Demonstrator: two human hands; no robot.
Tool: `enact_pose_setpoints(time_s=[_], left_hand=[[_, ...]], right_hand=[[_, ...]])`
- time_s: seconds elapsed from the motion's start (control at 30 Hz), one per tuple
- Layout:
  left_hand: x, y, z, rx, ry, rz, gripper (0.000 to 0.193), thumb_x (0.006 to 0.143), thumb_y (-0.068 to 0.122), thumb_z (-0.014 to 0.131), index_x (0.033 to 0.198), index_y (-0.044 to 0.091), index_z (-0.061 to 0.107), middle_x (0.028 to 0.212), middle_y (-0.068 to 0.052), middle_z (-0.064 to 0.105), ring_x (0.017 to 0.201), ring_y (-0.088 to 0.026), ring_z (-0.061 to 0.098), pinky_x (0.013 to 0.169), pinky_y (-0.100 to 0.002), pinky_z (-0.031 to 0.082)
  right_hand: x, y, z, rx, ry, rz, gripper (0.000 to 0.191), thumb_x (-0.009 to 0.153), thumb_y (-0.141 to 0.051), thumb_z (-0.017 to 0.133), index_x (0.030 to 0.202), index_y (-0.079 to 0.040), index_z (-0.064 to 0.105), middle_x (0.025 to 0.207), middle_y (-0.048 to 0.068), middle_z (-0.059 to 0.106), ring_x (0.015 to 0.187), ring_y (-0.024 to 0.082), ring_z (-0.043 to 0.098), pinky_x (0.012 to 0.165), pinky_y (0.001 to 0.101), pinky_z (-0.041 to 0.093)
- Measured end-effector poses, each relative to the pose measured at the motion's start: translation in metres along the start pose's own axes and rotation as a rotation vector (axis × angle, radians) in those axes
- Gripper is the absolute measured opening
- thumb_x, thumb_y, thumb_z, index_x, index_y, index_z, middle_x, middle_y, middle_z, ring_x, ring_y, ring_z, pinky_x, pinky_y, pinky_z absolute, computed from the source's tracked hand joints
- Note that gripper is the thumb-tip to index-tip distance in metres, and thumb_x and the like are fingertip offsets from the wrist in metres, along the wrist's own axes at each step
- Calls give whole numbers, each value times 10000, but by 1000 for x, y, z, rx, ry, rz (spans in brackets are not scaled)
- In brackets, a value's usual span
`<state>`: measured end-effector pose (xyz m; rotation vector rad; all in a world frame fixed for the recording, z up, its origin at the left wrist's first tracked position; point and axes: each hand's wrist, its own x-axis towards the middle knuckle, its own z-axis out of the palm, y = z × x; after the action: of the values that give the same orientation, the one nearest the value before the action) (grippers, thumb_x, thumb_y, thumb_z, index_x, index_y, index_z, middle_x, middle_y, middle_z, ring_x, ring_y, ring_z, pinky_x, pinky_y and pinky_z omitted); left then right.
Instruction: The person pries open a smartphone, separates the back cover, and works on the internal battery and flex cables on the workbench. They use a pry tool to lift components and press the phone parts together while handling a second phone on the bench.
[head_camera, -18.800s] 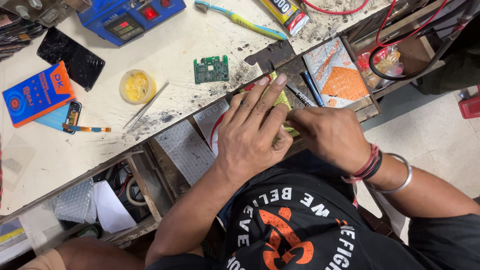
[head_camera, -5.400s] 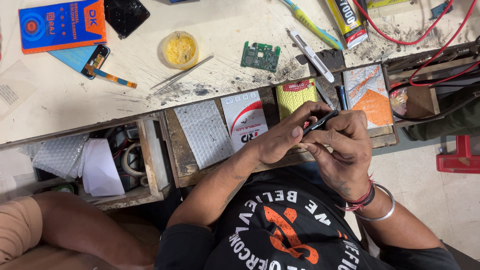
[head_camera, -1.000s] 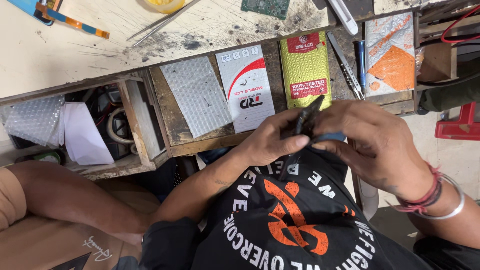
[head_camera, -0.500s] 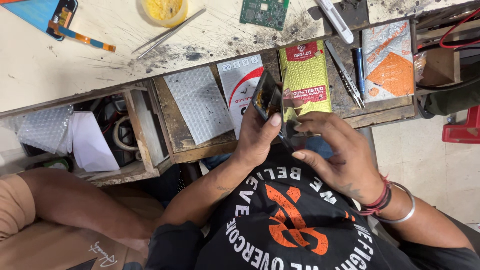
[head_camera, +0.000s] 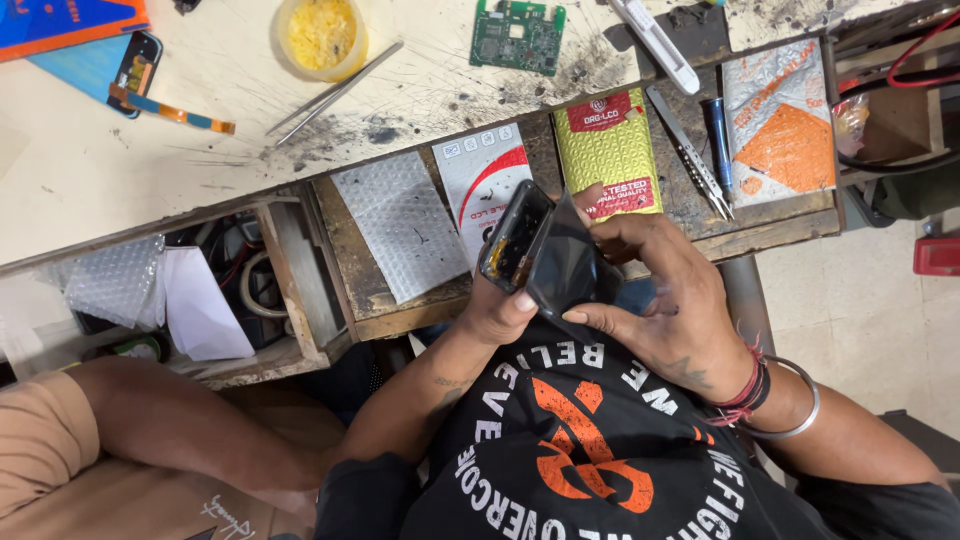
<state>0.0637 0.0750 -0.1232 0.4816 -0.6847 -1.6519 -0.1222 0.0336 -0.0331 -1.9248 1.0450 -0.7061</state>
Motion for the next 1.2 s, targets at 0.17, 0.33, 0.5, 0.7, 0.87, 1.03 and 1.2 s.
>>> enact_pose_setpoints(time_s=[0.17,0.33,0.5,0.7,0.87,1.03,1.2], left_hand=[[-4,-7,-2,-2,-37,-51,1005,826,538,875,1519,-30,421,1649,-227,376,1379,-246,539,1198,-417,438],[-5,-13,0,-35,-62,-153,1024,768,517,917,1504,-11,441,1577,-179,419,1368,-256,560,1238,-451,427],[-6,-17,-2,-2,-145,-217,978,736,498,938,1447,-3,491,1604,-149,435,1392,-249,522,1236,-419,385],[-10,-28,-7,39,-205,-181,899,753,509,929,1404,9,562,1511,-153,497,1453,-221,502,1225,-380,355],[-11,-33,-8,-22,-234,-167,869,753,471,937,1389,9,566,1413,-129,519,1226,-209,616,1115,-373,441],[-11,-29,-8,15,-245,-171,851,745,467,943,1376,25,581,1467,-130,509,1278,-198,603,1160,-375,467],[-9,-28,-6,76,-238,-144,814,714,495,962,1294,37,621,1349,-127,586,1480,-180,479,1210,-359,411]], right_hand=[[-10,14,1,43,-7,88,656,656,-239,953,1187,-20,634,1055,74,664,924,172,680,826,307,573],[-21,29,1,140,-24,145,613,628,-245,970,1089,-34,625,981,35,657,877,108,647,792,264,552],[-31,40,0,119,-111,321,523,575,-259,984,902,-63,626,806,-10,626,626,85,541,518,272,447],[-36,49,0,99,-132,217,546,573,-330,988,811,-69,571,717,-1,582,596,89,507,516,276,420],[-38,49,1,118,-147,225,531,576,-324,980,817,-61,585,727,16,595,611,90,534,528,275,431],[-40,45,4,177,-144,231,492,609,-271,976,828,-55,591,769,22,638,672,76,570,577,273,472],[-47,47,8,220,-112,241,482,627,-234,965,849,-49,578,809,30,655,732,61,590,594,271,502]])
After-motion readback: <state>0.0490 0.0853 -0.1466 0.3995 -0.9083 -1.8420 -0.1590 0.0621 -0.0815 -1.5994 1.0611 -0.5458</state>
